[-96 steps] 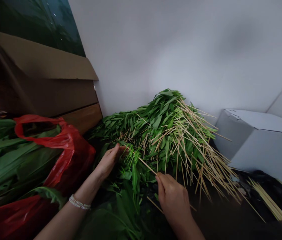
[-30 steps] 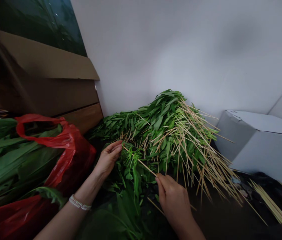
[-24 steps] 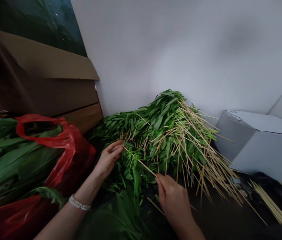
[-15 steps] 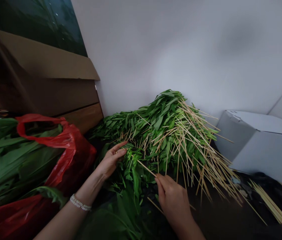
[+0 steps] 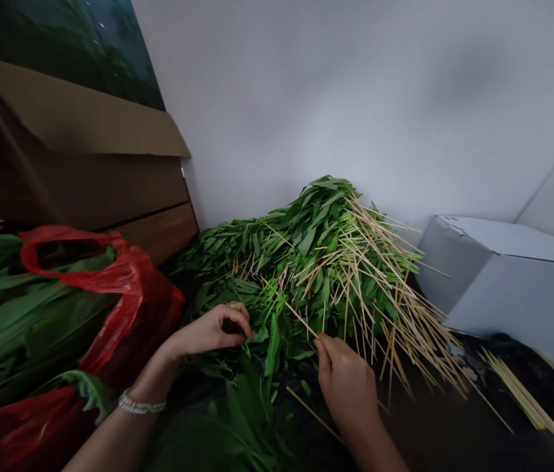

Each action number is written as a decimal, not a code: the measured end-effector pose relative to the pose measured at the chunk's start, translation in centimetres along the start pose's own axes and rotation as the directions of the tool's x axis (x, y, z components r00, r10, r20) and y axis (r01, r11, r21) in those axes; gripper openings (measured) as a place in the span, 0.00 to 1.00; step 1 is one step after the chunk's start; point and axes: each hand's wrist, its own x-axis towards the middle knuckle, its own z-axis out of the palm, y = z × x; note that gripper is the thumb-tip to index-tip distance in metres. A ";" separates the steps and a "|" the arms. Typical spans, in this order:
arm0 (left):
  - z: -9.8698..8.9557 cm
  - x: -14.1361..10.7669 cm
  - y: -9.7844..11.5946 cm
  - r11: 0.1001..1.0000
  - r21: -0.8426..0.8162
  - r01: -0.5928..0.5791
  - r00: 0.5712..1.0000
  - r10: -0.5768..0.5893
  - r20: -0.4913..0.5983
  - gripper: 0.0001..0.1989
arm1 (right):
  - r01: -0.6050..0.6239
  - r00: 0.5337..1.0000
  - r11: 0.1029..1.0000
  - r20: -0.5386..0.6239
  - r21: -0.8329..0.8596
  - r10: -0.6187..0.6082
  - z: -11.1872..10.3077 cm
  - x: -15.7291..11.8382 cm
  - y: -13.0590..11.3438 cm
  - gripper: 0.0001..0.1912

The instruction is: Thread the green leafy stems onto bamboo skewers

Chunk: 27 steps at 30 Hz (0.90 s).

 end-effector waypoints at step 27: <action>0.7 1.4 -2.3 0.839 -0.542 -0.044 0.745 -0.334 -0.577 0.17 | 0.052 0.996 0.988 0.058 0.144 -0.061 0.0 -0.2 -0.9 0.15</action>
